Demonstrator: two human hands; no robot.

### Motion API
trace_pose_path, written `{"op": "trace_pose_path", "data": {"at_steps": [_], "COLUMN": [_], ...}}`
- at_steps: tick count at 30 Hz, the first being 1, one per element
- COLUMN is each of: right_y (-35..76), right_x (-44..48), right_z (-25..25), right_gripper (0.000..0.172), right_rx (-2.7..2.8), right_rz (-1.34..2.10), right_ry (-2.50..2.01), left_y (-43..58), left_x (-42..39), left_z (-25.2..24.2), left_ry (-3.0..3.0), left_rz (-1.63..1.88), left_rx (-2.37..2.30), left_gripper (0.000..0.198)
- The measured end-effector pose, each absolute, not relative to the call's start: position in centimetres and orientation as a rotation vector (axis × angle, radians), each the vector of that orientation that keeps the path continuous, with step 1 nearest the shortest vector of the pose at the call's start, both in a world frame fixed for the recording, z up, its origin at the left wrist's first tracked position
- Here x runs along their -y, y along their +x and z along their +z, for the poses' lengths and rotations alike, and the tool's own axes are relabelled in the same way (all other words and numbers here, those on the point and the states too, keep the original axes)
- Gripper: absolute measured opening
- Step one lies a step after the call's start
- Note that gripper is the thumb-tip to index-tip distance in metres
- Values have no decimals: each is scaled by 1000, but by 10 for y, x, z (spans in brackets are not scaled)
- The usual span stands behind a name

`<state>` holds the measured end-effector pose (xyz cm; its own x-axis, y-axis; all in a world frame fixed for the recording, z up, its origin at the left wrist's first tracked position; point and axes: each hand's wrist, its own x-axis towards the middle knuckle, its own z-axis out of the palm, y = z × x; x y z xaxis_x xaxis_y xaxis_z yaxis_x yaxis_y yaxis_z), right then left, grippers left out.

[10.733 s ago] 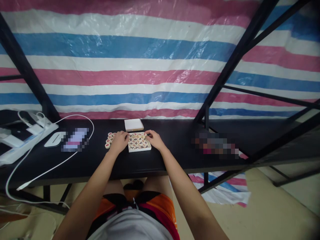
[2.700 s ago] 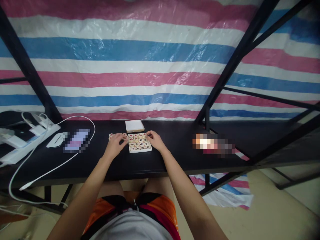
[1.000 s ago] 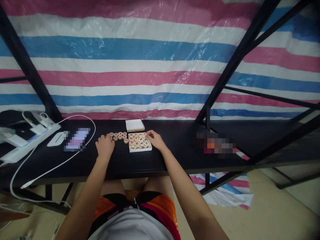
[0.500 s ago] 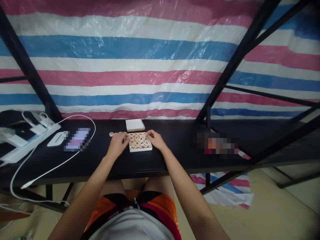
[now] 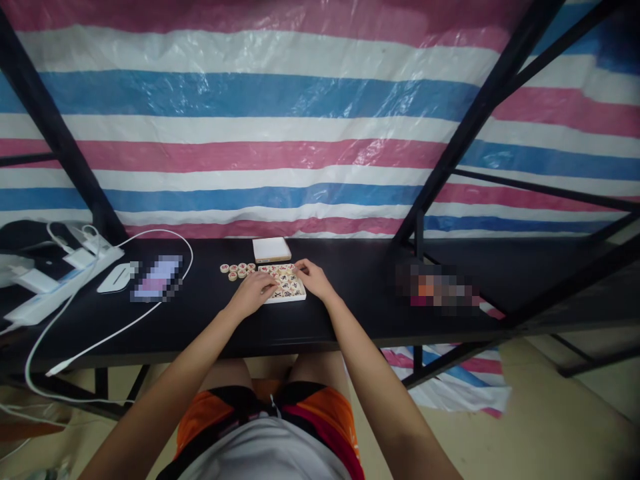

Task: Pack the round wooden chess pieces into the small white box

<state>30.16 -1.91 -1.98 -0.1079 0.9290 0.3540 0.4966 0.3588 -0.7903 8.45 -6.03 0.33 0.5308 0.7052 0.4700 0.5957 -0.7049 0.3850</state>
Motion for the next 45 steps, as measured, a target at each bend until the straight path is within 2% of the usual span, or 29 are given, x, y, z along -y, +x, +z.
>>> {"op": "trace_pose_path", "data": {"at_steps": [5,8,12,18,22,25,29,33,45], "right_y": [302,302,302,303,303,303,303,303,303], "right_x": [18,17,15,15,16,16,16,17,18], "right_z": [-21,-23,-25,-25,-25,-25,-26,-25,-23], "right_gripper": [20,20,20,20,20,19,19,19,20], "right_rx": [1740,1733,1730,1730,1714,1714,1707,1697,1691], "right_rz": [640,641,643,650,656,652,663,671,699], "right_ry": [-1253,-1250,-1240,-1249,-1252,-1244,-1246,-1254,-1251], "left_y": [77,59,36,43,45,44,53,66,66], "left_x": [65,61,59,66,68,68,73,81,82], "left_z": [6,7,7,10,14,16,18,18,18], "left_ry": [2622,2520,2278,2315,2279,2260,2419,2583,2636], "left_rz": [967,1014,803,513,513,697,1082,964,856], "left_rx": [-1263,-1677,-2235,-2290,-2306,-2178,-1523,-1046,-980], "left_gripper": [23,24,24,34,30,16,13,12,10]}}
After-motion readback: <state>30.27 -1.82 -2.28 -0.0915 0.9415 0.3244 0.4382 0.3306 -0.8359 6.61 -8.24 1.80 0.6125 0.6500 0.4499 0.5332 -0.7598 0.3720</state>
